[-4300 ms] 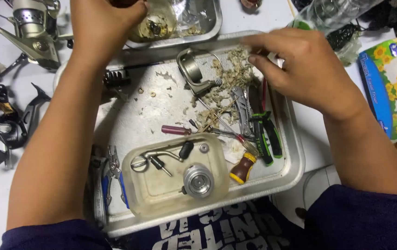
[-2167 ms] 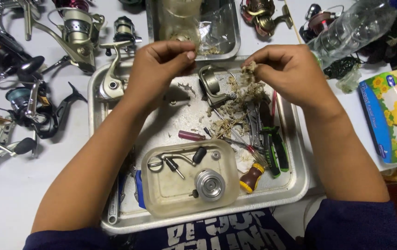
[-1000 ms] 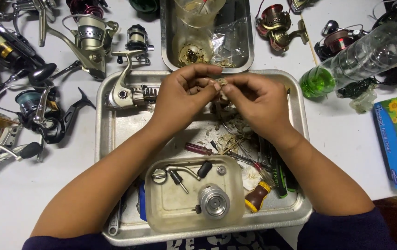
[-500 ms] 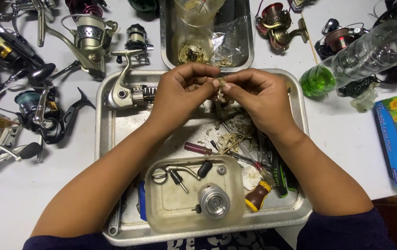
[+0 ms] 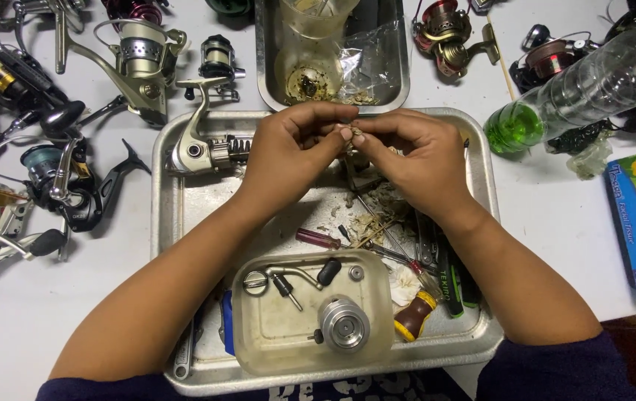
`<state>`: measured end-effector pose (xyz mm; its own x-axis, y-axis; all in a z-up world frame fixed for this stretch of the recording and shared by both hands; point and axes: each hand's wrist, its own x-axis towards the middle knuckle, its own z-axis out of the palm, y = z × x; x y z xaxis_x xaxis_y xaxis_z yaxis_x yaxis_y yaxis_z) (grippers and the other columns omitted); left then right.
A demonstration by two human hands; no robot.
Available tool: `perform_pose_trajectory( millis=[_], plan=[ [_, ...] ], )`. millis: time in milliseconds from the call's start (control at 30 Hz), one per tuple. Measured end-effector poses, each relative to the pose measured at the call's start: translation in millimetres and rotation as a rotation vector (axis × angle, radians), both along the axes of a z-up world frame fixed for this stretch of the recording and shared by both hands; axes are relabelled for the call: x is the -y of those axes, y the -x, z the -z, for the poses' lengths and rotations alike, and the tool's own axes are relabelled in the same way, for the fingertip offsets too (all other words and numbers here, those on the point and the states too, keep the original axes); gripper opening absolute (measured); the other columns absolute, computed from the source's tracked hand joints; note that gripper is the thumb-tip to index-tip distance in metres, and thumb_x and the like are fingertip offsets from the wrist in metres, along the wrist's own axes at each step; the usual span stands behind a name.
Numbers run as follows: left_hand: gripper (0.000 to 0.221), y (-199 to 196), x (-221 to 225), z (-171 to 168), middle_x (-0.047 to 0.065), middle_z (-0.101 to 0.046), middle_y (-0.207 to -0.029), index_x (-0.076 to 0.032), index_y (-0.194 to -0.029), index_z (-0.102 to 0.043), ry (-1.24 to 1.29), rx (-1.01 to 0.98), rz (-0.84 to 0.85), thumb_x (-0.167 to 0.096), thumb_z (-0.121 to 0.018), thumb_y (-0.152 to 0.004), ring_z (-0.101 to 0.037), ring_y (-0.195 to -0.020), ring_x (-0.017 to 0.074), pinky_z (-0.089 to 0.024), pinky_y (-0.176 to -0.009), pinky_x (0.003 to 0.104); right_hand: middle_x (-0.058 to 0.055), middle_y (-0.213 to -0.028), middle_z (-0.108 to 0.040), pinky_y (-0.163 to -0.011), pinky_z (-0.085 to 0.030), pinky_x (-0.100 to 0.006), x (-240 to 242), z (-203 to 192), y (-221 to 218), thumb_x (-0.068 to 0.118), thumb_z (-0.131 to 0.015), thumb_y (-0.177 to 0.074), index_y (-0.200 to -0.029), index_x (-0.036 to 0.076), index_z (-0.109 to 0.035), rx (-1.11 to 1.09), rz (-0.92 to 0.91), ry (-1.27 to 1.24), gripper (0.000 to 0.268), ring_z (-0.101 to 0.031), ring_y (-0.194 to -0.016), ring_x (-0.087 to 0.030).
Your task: The person is disassembling and repairing a fishing reel, focusing on the internal gear mechanism.
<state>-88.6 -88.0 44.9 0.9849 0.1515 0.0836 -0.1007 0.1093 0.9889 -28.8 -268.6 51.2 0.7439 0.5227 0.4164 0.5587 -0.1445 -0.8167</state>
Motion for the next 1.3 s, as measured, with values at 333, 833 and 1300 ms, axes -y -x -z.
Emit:
perform_pose_trajectory(
  millis=[333,833,1300],
  plan=[
    [0.04,6.7,-1.5,-1.2,0.015,-0.079,-0.089,-0.005,-0.132,-0.068,-0.243,0.029,-0.008,-0.002,-0.064,-0.092,-0.075,-0.079,0.016,-0.063,-0.07,0.032,-0.026,-0.089,-0.075,-0.071,-0.06,-0.041,1.1,5.0,-1.2,-0.007,-0.078,-0.09,-0.101,-0.004,-0.08,0.345,0.01,0.17,0.012,-0.075,-0.082,-0.039],
    [0.029,0.1,0.7,1.0,0.007,-0.077,-0.122,-0.012,-0.119,-0.073,-0.148,-0.047,0.079,-0.028,-0.066,-0.096,-0.076,-0.11,0.0154,-0.066,-0.094,0.028,-0.018,-0.095,-0.071,-0.076,-0.055,-0.033,2.4,1.7,0.6,-0.004,-0.084,-0.099,-0.104,-0.005,-0.079,0.358,0.036,0.128,0.007,-0.068,-0.085,-0.025],
    [0.019,0.6,4.8,-2.4,0.009,-0.076,-0.089,-0.002,-0.101,-0.075,0.354,-0.182,0.125,-0.014,-0.078,-0.088,-0.072,-0.077,0.0158,-0.065,-0.078,0.026,-0.012,-0.098,-0.074,-0.075,-0.052,-0.026,2.4,4.1,3.4,0.007,-0.079,-0.105,-0.108,-0.002,-0.077,0.133,0.133,0.078,0.009,-0.067,-0.087,-0.016]
  ],
)
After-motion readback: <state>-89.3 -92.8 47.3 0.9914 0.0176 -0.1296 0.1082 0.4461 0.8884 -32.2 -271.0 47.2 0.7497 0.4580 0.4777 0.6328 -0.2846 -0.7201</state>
